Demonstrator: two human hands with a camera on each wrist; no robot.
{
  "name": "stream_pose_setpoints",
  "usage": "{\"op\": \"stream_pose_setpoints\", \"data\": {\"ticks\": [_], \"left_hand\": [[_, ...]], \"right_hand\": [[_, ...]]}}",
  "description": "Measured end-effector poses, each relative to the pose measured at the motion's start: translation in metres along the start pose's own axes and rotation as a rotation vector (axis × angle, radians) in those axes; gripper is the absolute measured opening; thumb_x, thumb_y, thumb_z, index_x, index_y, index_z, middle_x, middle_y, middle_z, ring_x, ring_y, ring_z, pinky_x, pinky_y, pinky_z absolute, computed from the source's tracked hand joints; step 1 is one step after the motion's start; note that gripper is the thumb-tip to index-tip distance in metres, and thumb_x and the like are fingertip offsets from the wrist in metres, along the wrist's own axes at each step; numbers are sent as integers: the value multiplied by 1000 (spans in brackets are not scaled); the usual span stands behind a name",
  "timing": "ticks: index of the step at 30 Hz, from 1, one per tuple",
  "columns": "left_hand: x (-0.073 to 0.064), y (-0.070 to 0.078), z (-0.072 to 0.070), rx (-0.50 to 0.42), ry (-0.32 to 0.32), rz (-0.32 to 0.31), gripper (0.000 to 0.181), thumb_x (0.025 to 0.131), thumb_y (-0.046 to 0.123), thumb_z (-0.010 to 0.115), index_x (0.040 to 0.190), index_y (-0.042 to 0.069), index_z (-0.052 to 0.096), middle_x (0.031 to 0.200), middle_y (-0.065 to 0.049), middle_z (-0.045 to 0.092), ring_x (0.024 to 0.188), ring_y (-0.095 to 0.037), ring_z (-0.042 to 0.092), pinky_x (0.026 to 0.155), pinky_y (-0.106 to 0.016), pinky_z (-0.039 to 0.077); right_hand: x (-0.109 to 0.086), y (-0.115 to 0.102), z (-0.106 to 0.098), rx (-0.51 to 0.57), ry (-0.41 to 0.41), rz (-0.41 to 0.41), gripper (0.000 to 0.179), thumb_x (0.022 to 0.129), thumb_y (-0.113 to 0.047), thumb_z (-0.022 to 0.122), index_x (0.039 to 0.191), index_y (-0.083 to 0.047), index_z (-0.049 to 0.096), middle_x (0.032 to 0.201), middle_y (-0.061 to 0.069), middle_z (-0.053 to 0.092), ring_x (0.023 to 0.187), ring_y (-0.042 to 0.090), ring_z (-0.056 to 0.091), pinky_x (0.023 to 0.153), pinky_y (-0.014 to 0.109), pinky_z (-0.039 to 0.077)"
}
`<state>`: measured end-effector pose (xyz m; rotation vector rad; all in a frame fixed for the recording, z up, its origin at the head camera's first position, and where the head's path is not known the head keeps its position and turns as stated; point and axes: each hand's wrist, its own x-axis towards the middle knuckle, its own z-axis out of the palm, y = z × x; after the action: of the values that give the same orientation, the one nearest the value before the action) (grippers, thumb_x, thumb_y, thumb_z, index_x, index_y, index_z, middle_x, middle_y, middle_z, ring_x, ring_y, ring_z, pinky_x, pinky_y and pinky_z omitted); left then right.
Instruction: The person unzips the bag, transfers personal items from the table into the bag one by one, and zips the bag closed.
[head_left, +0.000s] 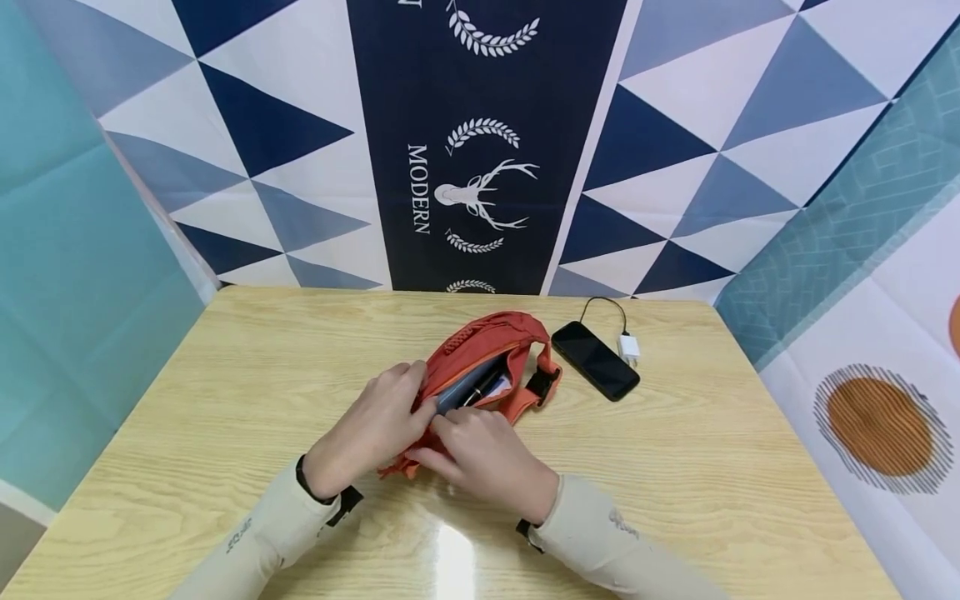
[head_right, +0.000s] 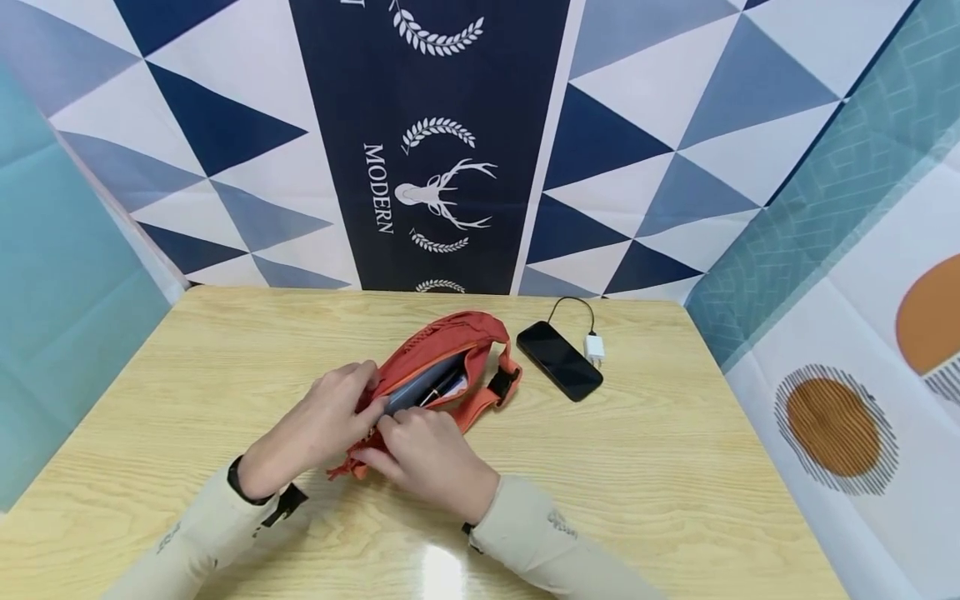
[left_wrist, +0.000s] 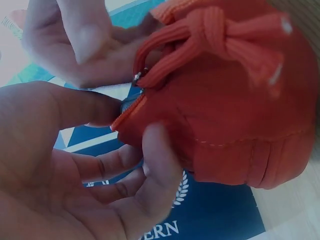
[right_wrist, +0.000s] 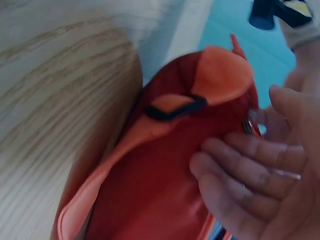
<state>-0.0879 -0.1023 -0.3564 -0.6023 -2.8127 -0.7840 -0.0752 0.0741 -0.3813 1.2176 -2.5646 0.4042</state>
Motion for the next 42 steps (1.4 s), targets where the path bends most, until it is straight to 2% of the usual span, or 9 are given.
{"op": "stream_pose_setpoints", "data": {"ticks": [5, 12, 17, 21, 26, 32, 35, 38, 42], "left_hand": [[1, -2, -2, -60, 6, -38, 17, 93, 12, 68, 83, 7, 54, 69, -2, 49, 59, -14, 51, 51, -25, 44], [-10, -12, -1, -113, 56, -20, 20, 95, 16, 68, 79, 11, 55, 70, 1, 49, 62, -12, 46, 53, -25, 40], [-27, -21, 0, -166, 86, -12, 3, 96, 7, 62, 97, 8, 64, 86, -1, 57, 73, -12, 51, 61, -26, 46], [-41, -26, 5, -195, 103, 28, 28, 90, 1, 64, 118, 5, 62, 98, -1, 62, 88, -14, 57, 73, -31, 49], [-51, -31, 14, -104, 131, 120, 51, 91, 11, 72, 138, 9, 53, 116, -4, 63, 106, -17, 57, 86, -37, 51], [-53, -28, 19, 4, 177, 147, 60, 85, 26, 81, 137, 10, 56, 118, -6, 63, 107, -19, 58, 85, -36, 53], [-53, -25, 23, 36, 198, 137, 58, 84, 20, 82, 135, 8, 57, 117, -9, 63, 105, -21, 58, 83, -37, 54], [-54, -22, 25, 49, 210, 109, 54, 85, 14, 78, 134, 8, 57, 117, -10, 62, 105, -23, 58, 83, -36, 54], [-55, -21, 26, 60, 226, 88, 55, 84, 12, 79, 133, 7, 57, 114, -10, 62, 101, -22, 57, 79, -33, 54]], "right_hand": [[7, -9, 11, -89, 35, 59, 39, 93, -52, 64, 78, -17, 60, 62, -7, 48, 55, 10, 51, 44, 26, 39], [7, -9, 19, -13, 34, 89, 19, 91, -23, 70, 78, -16, 60, 66, -7, 51, 58, 9, 52, 47, 25, 40], [8, -6, 20, 53, 43, 81, 12, 95, -15, 64, 83, -14, 64, 70, -8, 53, 61, 6, 52, 51, 22, 42], [10, -4, 18, 117, 45, 76, 13, 98, -13, 57, 86, -14, 59, 67, -8, 48, 58, 6, 47, 48, 20, 39], [10, -2, 17, 139, 62, 47, 12, 101, -13, 50, 90, -15, 52, 66, -9, 41, 56, 5, 42, 47, 19, 34], [9, -1, 15, 114, 71, -18, 8, 102, -10, 47, 97, -13, 52, 67, -7, 41, 55, 4, 40, 47, 17, 31], [8, 1, 15, 55, 89, -66, 10, 102, -10, 48, 99, -11, 57, 78, -4, 50, 65, 7, 47, 55, 19, 40], [8, 2, 15, -47, 143, -131, 8, 98, -7, 56, 102, -9, 63, 96, 2, 58, 84, 14, 54, 72, 25, 49], [8, 3, 16, -145, 208, -190, 15, 90, -2, 65, 104, -6, 66, 114, 9, 60, 104, 21, 55, 89, 30, 50]]}}
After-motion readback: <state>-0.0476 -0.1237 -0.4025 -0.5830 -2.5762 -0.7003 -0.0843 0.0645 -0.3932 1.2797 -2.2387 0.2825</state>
